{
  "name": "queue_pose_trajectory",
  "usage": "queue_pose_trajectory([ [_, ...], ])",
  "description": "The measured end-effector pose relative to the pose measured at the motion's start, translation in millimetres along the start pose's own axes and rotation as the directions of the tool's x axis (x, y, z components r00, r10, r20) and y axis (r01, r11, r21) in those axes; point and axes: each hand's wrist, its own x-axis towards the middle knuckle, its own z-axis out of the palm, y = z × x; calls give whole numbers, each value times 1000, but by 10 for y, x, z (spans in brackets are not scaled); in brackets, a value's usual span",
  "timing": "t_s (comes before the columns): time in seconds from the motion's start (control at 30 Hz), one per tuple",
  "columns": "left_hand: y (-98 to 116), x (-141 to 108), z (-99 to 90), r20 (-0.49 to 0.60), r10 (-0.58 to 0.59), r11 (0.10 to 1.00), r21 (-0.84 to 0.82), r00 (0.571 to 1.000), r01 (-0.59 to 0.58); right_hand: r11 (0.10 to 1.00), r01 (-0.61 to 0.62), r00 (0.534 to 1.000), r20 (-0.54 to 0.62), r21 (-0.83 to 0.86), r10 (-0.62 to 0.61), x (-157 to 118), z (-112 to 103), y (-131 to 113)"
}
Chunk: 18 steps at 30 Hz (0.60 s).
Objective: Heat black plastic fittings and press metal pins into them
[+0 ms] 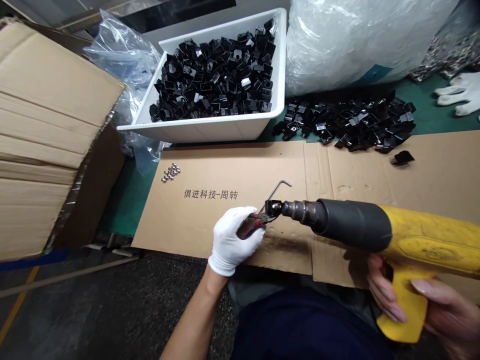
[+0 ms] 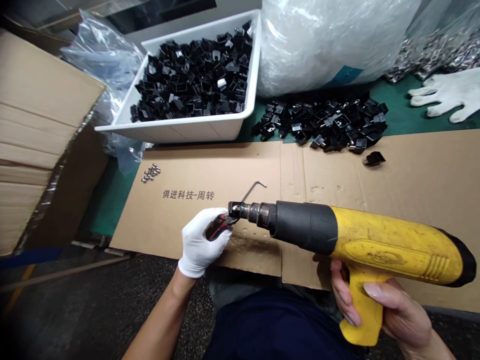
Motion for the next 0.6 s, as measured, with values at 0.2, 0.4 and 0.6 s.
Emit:
queue_pose_trajectory([
  [0.2,2,-4,-5,1,1,1000,-14,1000,-1,1000,15,1000,-7,-4,-15,4,-10,2],
  [0.4,-9,-13,9,-12,-5,1000,-31,1000,4,998,9,999,33,-58,-8,16,-32,-43],
  [0.6,13,-3,-2,-16,3,1000,-8,1000,-3,999,23,999,-36,-43,-25,23,39,-45],
])
